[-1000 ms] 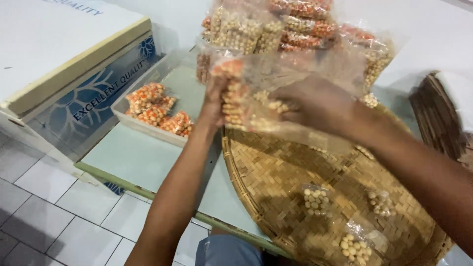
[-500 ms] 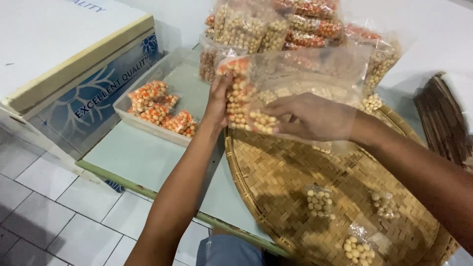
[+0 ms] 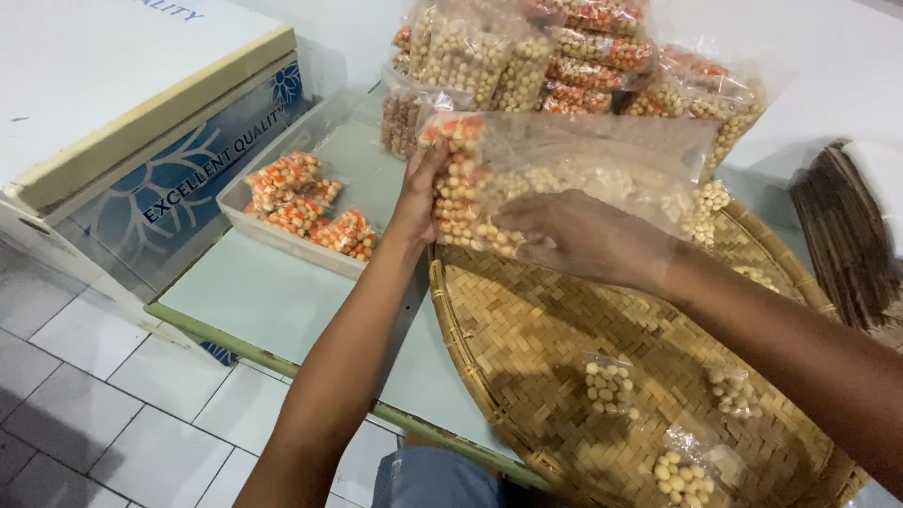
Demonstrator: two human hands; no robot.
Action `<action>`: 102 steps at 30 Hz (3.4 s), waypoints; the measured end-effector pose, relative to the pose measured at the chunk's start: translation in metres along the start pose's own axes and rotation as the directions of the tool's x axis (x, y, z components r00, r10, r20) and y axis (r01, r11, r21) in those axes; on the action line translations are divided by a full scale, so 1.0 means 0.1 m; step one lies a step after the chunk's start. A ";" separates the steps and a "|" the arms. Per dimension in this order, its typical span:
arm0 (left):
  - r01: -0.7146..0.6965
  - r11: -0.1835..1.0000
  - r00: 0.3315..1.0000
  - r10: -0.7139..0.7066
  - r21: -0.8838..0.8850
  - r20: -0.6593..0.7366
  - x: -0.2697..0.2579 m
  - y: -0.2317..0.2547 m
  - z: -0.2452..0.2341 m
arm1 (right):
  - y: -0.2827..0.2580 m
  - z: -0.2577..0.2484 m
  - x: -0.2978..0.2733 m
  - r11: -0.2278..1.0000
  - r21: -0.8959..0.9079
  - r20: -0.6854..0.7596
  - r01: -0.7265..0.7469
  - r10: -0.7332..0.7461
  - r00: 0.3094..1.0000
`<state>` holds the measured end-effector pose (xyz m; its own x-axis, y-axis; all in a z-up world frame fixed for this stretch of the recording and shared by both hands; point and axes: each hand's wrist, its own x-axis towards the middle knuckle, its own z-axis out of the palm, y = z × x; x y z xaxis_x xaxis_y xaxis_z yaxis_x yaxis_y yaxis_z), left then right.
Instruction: Packaging small round snacks into individual plastic bags from a large tray and container.
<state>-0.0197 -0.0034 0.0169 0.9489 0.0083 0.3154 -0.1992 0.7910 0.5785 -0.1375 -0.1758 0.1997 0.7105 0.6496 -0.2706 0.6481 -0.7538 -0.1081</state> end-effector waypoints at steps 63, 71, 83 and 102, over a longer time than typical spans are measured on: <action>-0.122 0.989 0.908 0.078 -0.083 -0.411 -0.19 0.55 0.30 | 0.89 1.44 -0.83 0.360 0.809 -0.588 0.464 0.521 0.619; 0.097 0.990 0.990 -0.107 -0.101 -0.089 -0.14 0.23 0.15 | 0.50 0.70 -1.48 0.503 0.705 -0.704 0.500 0.414 0.577; 0.037 0.999 0.990 -0.037 -0.003 0.140 -0.16 -0.07 0.10 | -0.06 -0.15 -1.01 0.865 0.284 -0.425 -0.414 0.500 0.755; 0.090 0.991 0.996 -0.092 0.099 0.012 -0.16 -0.09 0.11 | 0.35 0.25 -0.21 0.946 0.324 -0.171 0.025 0.033 0.985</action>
<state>-0.0361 -0.0176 0.0150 0.9601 -0.0718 0.2704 -0.1363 0.7240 0.6762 -0.1365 -0.2185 0.1774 0.7681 0.6315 -0.1061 0.5414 -0.7289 -0.4191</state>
